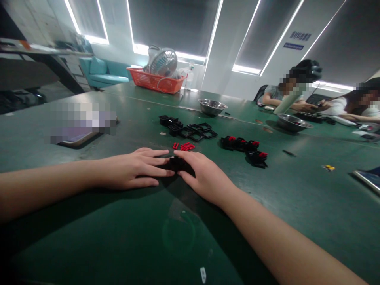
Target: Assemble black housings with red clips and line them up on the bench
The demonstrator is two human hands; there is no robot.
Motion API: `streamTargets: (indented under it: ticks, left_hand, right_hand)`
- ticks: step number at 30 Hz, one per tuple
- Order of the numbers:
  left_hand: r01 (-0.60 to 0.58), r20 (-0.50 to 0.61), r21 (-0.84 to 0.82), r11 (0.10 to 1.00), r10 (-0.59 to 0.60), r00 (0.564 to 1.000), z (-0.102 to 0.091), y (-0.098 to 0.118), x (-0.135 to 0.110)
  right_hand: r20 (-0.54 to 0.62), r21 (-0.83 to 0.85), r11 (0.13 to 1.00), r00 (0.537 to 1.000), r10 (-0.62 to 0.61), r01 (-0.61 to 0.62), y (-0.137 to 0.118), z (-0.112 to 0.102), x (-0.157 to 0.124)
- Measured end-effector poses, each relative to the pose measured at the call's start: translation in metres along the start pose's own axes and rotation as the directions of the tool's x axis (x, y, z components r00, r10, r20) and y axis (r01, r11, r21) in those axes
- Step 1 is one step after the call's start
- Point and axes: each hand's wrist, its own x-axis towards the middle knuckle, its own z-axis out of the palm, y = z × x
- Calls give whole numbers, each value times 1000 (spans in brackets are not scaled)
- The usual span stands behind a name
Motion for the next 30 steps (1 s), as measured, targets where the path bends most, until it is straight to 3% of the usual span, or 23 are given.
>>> streamTargets:
  ticks: [30]
  left_hand:
    - [56,-8,34,998,-56,998,3,-3,1]
  right_hand:
    - [-52,-13,1000,998,24,-25,4,1,0]
